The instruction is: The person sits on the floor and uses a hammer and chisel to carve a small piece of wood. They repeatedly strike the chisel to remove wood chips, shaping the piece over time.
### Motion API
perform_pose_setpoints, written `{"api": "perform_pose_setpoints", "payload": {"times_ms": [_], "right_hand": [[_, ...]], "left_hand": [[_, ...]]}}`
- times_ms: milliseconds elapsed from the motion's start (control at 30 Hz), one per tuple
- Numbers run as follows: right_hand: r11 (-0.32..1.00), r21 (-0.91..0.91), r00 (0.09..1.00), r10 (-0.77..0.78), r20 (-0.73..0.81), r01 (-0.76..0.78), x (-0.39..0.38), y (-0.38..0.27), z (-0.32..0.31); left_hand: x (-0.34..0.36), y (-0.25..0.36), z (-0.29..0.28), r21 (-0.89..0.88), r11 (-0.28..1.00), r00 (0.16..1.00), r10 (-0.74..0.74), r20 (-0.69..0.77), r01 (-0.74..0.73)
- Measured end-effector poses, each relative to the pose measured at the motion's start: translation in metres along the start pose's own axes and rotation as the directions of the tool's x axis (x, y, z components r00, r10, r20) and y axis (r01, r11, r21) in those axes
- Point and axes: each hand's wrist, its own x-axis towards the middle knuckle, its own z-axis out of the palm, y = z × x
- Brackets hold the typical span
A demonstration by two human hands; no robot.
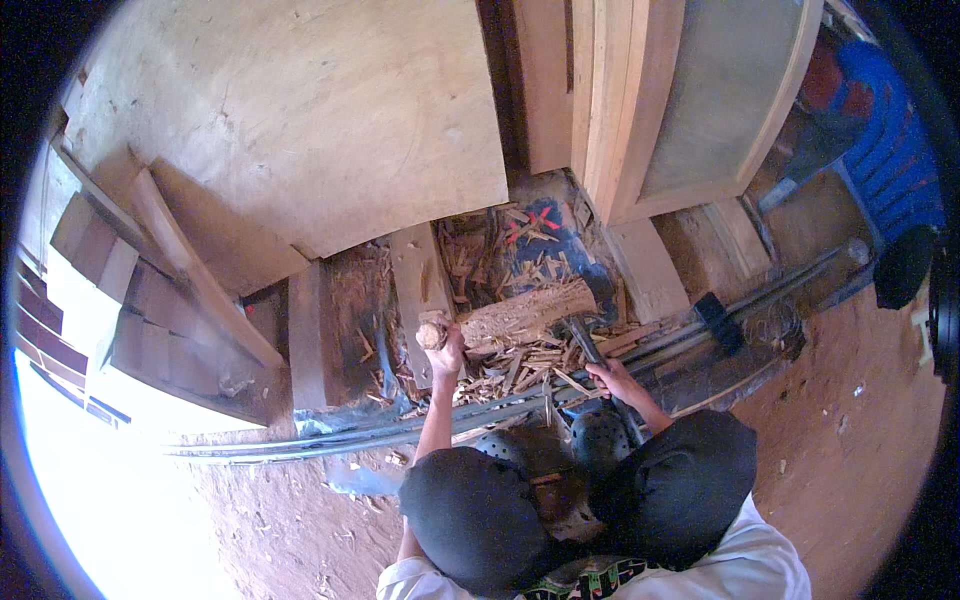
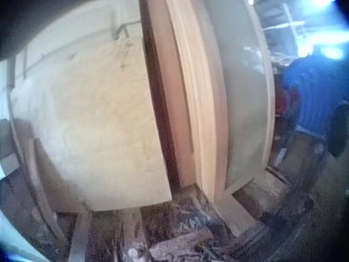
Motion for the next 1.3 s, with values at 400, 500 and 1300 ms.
{"api": "perform_pose_setpoints", "payload": {"times_ms": [400, 500, 1300], "right_hand": [[0.998, -0.057, 1.000, 0.003, 0.028, -0.001, 0.007, 0.008, -0.005], [0.998, -0.064, 1.000, 0.003, 0.026, -0.001, 0.009, 0.012, -0.007], [0.819, 0.306, 0.839, 0.339, 0.425, -0.486, -0.011, -0.031, -0.015]], "left_hand": [[0.000, -0.009, -0.001, 0.146, 0.975, 0.986, 0.168, 0.003, -0.166], [0.000, -0.006, -0.001, 0.050, 0.998, 0.999, -0.040, -0.006, 0.040], [-0.002, -0.016, 0.000, 0.109, 0.985, 0.988, -0.127, -0.082, 0.136]]}}
